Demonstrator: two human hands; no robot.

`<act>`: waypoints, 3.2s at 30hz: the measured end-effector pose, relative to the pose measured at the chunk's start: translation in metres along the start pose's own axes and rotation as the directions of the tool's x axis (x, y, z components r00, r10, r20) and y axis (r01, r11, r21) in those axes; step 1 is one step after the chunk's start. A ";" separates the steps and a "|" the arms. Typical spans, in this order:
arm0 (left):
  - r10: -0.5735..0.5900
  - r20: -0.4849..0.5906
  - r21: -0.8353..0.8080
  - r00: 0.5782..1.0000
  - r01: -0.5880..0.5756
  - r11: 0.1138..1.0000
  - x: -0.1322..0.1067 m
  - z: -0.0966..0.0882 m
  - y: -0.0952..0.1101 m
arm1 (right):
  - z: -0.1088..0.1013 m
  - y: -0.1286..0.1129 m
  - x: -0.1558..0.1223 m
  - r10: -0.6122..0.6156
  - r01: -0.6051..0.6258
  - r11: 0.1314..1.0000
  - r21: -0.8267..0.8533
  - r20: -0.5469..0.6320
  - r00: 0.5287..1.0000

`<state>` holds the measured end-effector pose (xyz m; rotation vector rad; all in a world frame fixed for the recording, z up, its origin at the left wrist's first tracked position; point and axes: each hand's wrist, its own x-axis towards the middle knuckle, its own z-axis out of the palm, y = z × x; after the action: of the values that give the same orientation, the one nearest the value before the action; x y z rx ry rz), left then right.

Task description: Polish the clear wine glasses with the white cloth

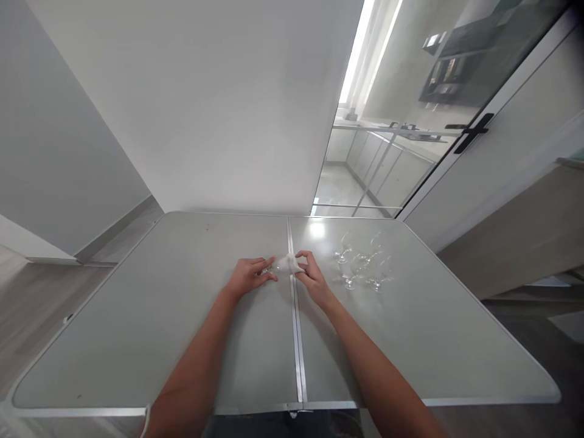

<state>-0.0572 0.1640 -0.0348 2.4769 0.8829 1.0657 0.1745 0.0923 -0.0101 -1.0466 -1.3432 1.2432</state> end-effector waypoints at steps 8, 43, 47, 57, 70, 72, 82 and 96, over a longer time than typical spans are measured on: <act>-0.248 0.501 -0.301 0.829 0.436 0.848 0.016 -0.043 0.022 | 0.006 -0.001 -0.009 -0.018 0.012 1.000 0.026 0.227 0.974; -0.160 0.708 -0.585 0.688 0.699 0.411 -0.010 -0.030 -0.026 | 0.012 0.017 -0.009 -0.448 0.593 0.698 -0.400 0.402 0.799; -0.172 0.666 -0.587 0.726 0.652 0.479 -0.007 -0.024 -0.021 | 0.012 0.011 -0.011 -0.299 0.353 0.888 -0.295 0.215 0.930; -0.149 0.103 -0.002 0.984 0.150 0.989 -0.004 -0.006 0.007 | 0.006 0.009 0.003 0.283 -0.220 0.935 0.279 -0.214 0.935; -0.256 0.636 -0.492 0.728 0.638 0.592 0.000 -0.039 0.001 | 0.006 0.007 -0.008 -0.380 0.494 0.765 -0.412 0.331 0.864; -0.297 0.471 -0.459 0.831 0.518 0.721 -0.002 -0.032 0.002 | 0.006 0.007 -0.007 -0.346 0.421 0.821 -0.385 0.251 0.904; -0.183 0.220 -0.155 0.958 0.219 0.963 -0.005 0.003 0.009 | 0.001 0.006 0.000 0.124 -0.124 0.992 0.017 -0.274 0.954; -0.303 0.401 -0.820 0.865 0.486 0.301 -0.008 -0.003 0.005 | 0.018 0.002 -0.003 -0.060 0.176 0.969 0.172 -0.528 0.847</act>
<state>-0.0611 0.1550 -0.0348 1.2611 0.5483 0.7841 0.1570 0.0870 -0.0119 -1.0320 -0.8188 0.8968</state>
